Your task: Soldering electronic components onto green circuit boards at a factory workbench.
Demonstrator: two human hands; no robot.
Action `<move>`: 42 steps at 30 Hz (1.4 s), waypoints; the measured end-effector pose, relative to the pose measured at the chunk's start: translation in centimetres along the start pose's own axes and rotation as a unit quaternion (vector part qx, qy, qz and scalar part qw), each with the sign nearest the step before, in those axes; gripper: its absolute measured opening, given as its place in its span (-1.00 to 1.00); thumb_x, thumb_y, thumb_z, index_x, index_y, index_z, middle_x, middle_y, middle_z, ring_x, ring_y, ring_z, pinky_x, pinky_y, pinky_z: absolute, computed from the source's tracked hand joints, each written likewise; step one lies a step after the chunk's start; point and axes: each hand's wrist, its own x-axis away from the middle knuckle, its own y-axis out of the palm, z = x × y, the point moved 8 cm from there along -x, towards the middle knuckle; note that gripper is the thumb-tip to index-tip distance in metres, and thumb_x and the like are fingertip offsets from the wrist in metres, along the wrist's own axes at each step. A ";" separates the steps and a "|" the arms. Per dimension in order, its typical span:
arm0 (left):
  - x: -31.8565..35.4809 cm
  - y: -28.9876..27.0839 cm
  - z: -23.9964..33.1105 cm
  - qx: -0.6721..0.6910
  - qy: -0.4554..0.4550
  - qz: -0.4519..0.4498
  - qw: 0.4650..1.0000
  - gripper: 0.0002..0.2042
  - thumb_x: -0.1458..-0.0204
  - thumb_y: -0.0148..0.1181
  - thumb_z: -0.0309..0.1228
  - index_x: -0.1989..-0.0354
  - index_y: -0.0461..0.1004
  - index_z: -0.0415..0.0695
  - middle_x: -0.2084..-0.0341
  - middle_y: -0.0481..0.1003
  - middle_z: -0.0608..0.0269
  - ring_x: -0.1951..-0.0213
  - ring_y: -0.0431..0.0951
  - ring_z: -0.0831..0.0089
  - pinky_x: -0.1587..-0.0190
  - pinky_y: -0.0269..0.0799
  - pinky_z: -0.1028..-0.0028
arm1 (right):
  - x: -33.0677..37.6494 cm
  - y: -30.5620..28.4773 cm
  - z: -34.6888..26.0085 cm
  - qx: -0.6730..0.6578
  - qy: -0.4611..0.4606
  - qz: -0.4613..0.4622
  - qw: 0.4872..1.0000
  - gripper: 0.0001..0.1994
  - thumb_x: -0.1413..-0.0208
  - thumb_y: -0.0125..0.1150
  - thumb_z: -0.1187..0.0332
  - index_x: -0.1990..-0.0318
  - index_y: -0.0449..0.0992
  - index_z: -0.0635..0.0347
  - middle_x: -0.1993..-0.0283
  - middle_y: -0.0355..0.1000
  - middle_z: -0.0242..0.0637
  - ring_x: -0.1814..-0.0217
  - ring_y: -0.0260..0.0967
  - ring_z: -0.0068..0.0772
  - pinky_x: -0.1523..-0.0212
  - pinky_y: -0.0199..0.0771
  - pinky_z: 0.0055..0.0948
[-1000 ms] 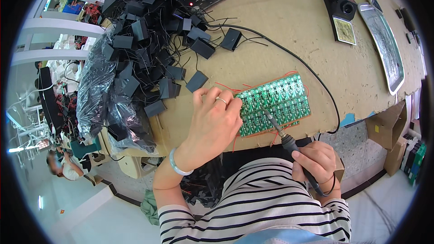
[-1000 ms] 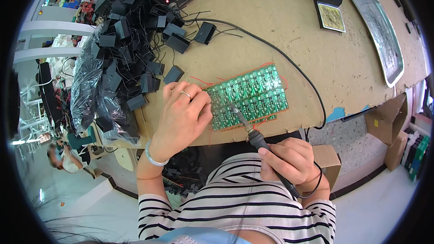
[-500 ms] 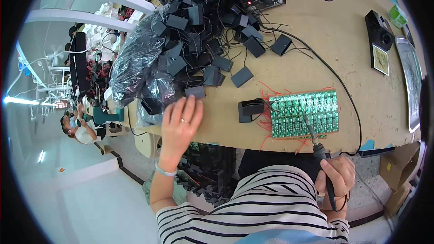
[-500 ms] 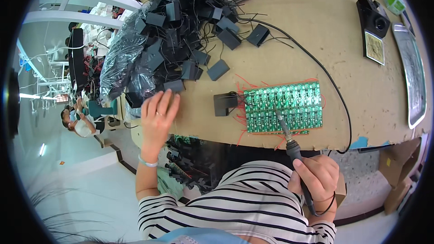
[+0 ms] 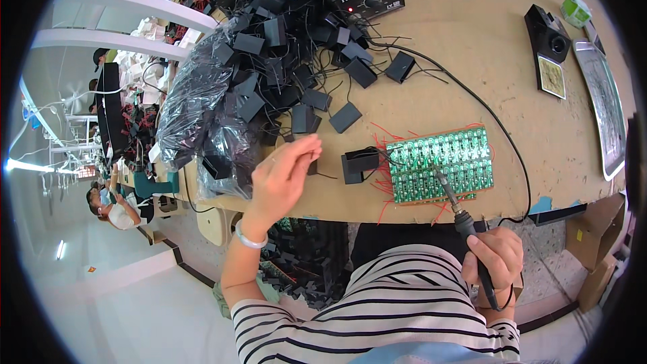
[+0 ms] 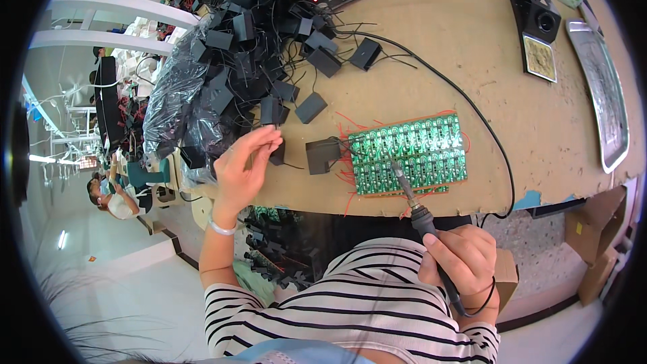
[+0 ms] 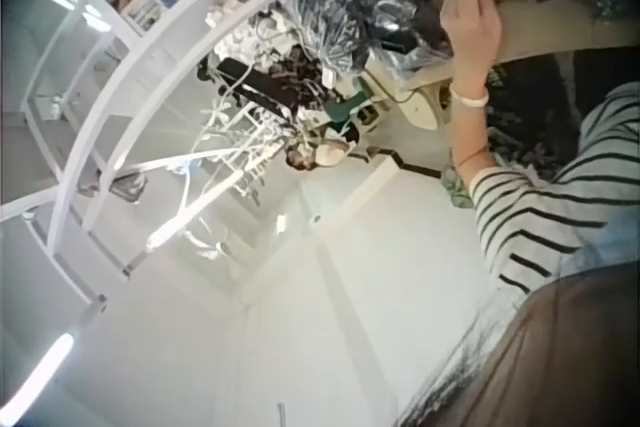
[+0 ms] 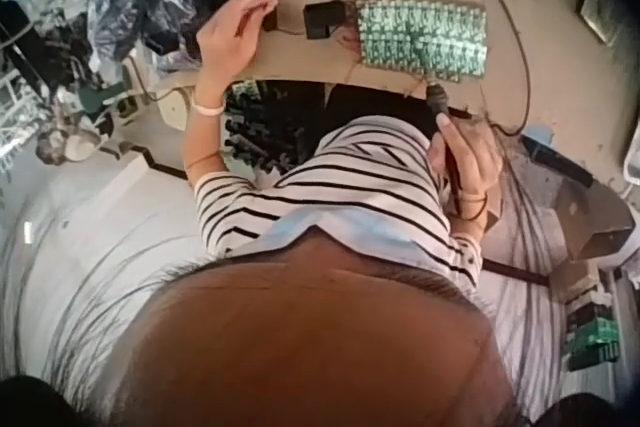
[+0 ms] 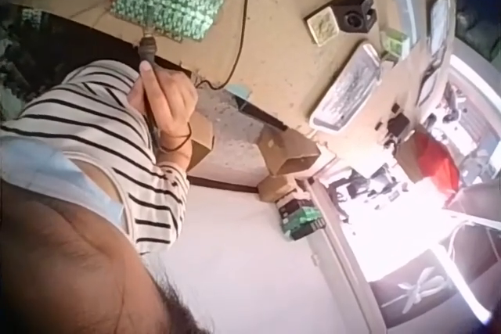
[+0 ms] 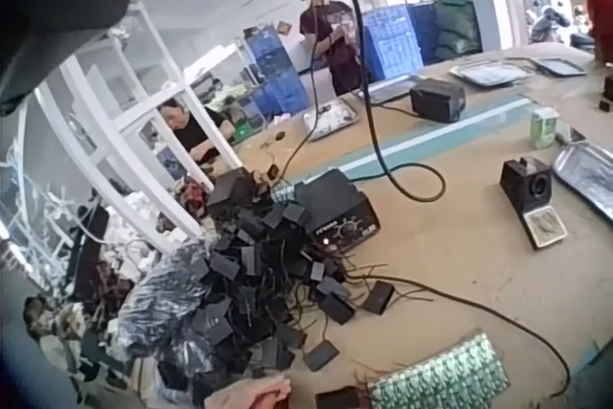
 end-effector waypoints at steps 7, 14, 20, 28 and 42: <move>-4.6 2.4 -0.8 0.055 -0.065 0.097 0.992 -0.83 -0.11 0.37 -0.59 0.12 0.66 -0.22 0.36 0.66 0.17 0.35 0.65 0.52 0.28 0.50 0.56 | -0.5 -0.3 0.2 0.007 0.010 0.001 1.000 -0.64 0.22 0.33 0.61 0.14 0.61 0.21 0.37 0.51 -0.30 0.53 0.48 -0.32 0.50 0.50 -0.42; -4.7 6.5 -2.3 0.164 -0.152 -0.010 0.975 -0.91 -0.18 0.30 -0.56 0.18 0.61 -0.30 0.36 0.67 0.28 0.32 0.60 0.63 0.19 0.48 0.59 | 0.0 0.4 1.7 0.008 0.030 0.025 0.999 -0.75 0.16 0.26 0.53 0.23 0.62 0.19 0.47 0.50 -0.31 0.59 0.41 -0.32 0.51 0.46 -0.39; -4.4 2.9 -1.9 0.059 -0.070 0.136 0.986 -0.91 -0.26 0.18 -0.57 0.15 0.58 -0.29 0.32 0.60 0.17 0.39 0.63 0.51 0.33 0.50 0.57 | -0.2 0.8 2.3 0.009 0.032 0.016 0.999 -0.74 0.15 0.30 0.54 0.22 0.63 0.15 0.44 0.52 -0.34 0.57 0.42 -0.33 0.48 0.46 -0.39; -6.3 3.9 3.3 0.092 -0.023 -0.014 0.995 -0.84 -0.12 0.32 -0.60 0.15 0.69 -0.16 0.37 0.59 0.30 0.44 0.48 0.62 0.46 0.28 0.59 | -1.2 1.4 2.4 -0.006 0.007 0.014 1.000 -0.60 0.32 0.37 0.63 0.17 0.65 0.23 0.41 0.49 -0.36 0.55 0.40 -0.41 0.53 0.43 -0.46; -4.9 11.0 5.2 0.046 0.070 -0.164 0.983 -0.78 0.02 0.24 -0.67 0.16 0.58 -0.25 0.34 0.48 0.12 0.25 0.54 0.10 0.18 0.50 0.23 | -2.1 2.4 3.0 -0.028 0.042 -0.019 0.999 -0.61 0.18 0.35 0.63 0.09 0.63 0.23 0.35 0.56 -0.40 0.44 0.51 -0.43 0.41 0.57 -0.43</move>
